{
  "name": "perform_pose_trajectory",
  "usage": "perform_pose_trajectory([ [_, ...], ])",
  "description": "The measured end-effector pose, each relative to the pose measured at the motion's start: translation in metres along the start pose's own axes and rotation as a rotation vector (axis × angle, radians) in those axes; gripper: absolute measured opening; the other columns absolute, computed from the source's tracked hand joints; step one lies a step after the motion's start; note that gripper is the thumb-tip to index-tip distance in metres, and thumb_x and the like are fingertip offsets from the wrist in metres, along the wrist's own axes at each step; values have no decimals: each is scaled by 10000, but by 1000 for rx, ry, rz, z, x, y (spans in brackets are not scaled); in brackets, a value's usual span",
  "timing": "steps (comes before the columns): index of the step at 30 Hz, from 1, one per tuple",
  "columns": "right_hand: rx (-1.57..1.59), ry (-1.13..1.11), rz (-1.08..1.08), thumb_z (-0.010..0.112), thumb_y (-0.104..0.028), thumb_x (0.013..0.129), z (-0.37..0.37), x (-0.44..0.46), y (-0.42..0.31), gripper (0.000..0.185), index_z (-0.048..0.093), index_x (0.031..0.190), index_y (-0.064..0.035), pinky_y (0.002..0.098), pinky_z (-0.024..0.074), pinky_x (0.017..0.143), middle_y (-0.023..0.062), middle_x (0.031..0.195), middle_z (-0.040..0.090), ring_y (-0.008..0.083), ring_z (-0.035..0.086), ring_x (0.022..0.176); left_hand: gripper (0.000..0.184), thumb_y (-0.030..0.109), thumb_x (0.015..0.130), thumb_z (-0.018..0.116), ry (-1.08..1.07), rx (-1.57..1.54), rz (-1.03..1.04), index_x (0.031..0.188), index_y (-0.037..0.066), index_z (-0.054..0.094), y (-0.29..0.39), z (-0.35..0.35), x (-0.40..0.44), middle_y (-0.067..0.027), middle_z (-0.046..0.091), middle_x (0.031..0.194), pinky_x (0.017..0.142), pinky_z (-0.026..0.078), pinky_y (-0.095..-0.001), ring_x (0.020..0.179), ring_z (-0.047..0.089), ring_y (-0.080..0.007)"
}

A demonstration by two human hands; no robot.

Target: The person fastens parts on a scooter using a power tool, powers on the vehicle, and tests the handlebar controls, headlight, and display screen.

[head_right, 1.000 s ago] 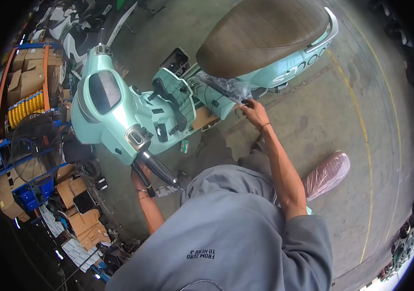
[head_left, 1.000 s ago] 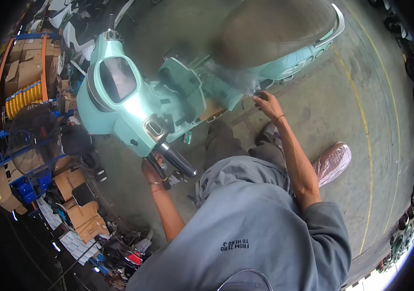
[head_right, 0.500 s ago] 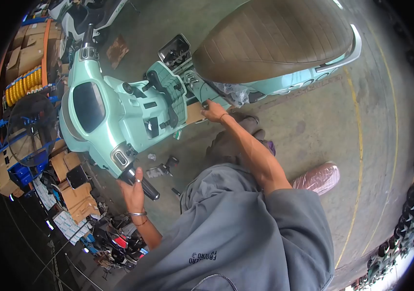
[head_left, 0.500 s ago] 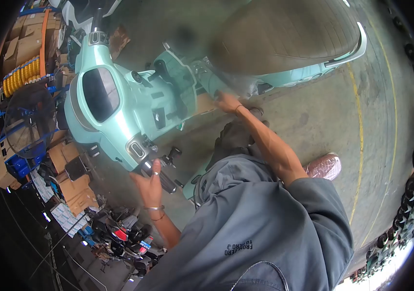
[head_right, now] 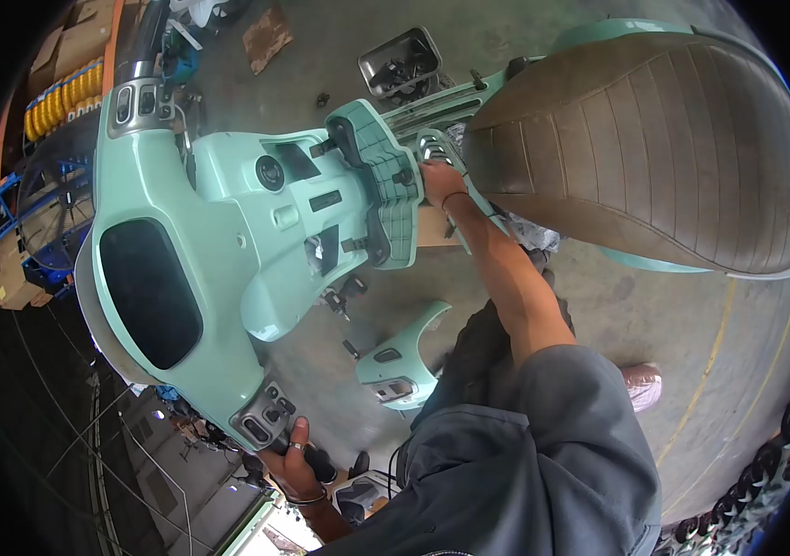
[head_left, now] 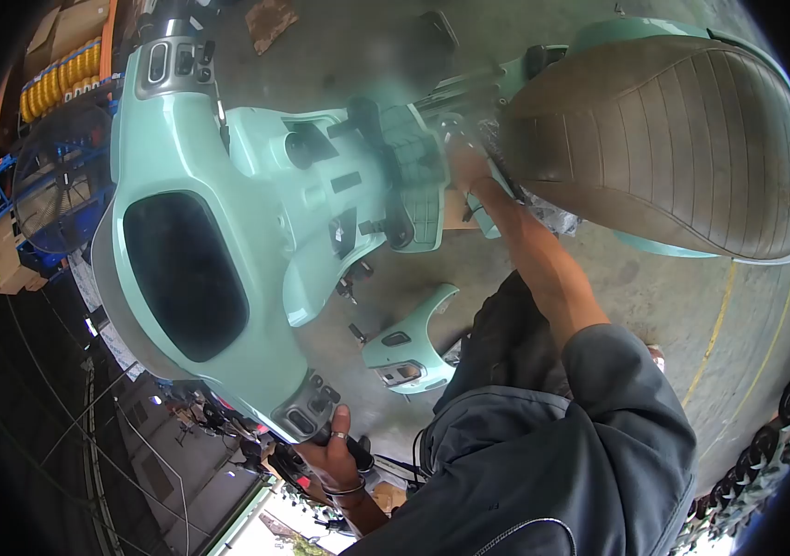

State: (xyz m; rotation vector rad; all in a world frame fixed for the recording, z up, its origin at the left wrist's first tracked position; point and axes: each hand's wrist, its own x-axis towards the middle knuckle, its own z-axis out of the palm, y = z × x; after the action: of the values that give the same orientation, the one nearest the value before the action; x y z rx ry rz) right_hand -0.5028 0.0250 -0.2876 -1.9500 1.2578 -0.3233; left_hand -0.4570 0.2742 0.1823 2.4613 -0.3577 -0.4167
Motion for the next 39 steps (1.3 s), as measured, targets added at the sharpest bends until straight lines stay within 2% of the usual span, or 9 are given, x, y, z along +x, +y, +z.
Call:
perform_pose_trajectory([
  [9, -70, -101, 43, 620, -173, 854, -5, -3, 26, 327, 616, 1179, -133, 440, 531, 815, 102, 1047, 650, 328, 637, 980, 782, -4, 688, 695, 51, -57, -111, 1396, -24, 363, -25, -9, -1, -145, 548, 1149, 867, 477, -331, 993, 549, -254],
  [11, 171, 217, 104, 596, -197, 900, 13, -8, 51, 308, 606, 1194, -107, 456, 518, 810, 124, 1059, 642, 361, 629, 964, 745, 4, 696, 695, 15, -23, -36, 1372, -31, 382, -14, -5, 4, -141, 551, 1131, 798, 502, -294, 975, 555, -238],
  [13, 272, 287, 138, 611, -201, 912, -11, -11, 25, 336, 594, 1221, -70, 469, 503, 805, 211, 1041, 643, 395, 633, 972, 765, -9, 677, 762, 51, -145, -80, 1345, -36, 391, -14, -3, 0, -162, 541, 1176, 959, 452, -376, 1037, 568, -271],
  [15, 369, 373, 365, 568, -249, 968, -36, -11, -12, 414, 503, 1315, -32, 483, 495, 812, 219, 1031, 650, 415, 633, 911, 775, 8, 670, 775, 75, -78, -168, 1342, -45, 393, -20, -6, -3, -179, 546, 1179, 952, 455, -398, 1029, 571, -300],
  [16, 349, 588, 237, 602, -249, 963, -39, -7, -26, 435, 476, 1291, 8, 470, 508, 786, 256, 991, 663, 419, 654, 893, 775, 8, 671, 774, 74, -69, -171, 1343, -45, 392, -20, -5, -4, -179, 546, 1179, 952, 455, -397, 1029, 571, -300],
  [19, 860, 314, 364, 675, -189, 927, -85, 9, -92, 344, 522, 1160, 11, 388, 533, 651, 209, 903, 693, 334, 697, 780, 773, 9, 672, 772, 43, -37, -129, 1344, -45, 392, -14, -1, -4, -179, 545, 1180, 952, 455, -397, 1029, 571, -299],
  [23, 442, 362, -292, 692, -213, 876, -103, 33, -150, 238, 673, 1077, -87, 425, 510, 634, 106, 839, 601, 319, 628, 740, 771, 10, 675, 769, 16, 1, -116, 1345, -45, 390, -10, 1, -8, -178, 544, 1182, 952, 455, -397, 1030, 571, -299],
  [31, 357, 134, -449, 687, -7, 685, -107, 55, -182, 453, 651, 1134, -54, 430, 544, 777, 137, 1014, 579, 328, 597, 979, 768, 13, 680, 763, -8, 37, -129, 1348, -45, 388, -9, 1, 1, -176, 542, 1184, 952, 455, -396, 1031, 570, -297],
  [39, 468, 265, -589, 695, -41, 773, -117, 77, -184, 194, 689, 965, -18, 422, 539, 727, 112, 872, 670, 325, 647, 819, 764, 15, 685, 756, -24, 44, -150, 1350, -45, 386, -14, -1, 10, -174, 541, 1187, 952, 456, -395, 1032, 569, -295],
])
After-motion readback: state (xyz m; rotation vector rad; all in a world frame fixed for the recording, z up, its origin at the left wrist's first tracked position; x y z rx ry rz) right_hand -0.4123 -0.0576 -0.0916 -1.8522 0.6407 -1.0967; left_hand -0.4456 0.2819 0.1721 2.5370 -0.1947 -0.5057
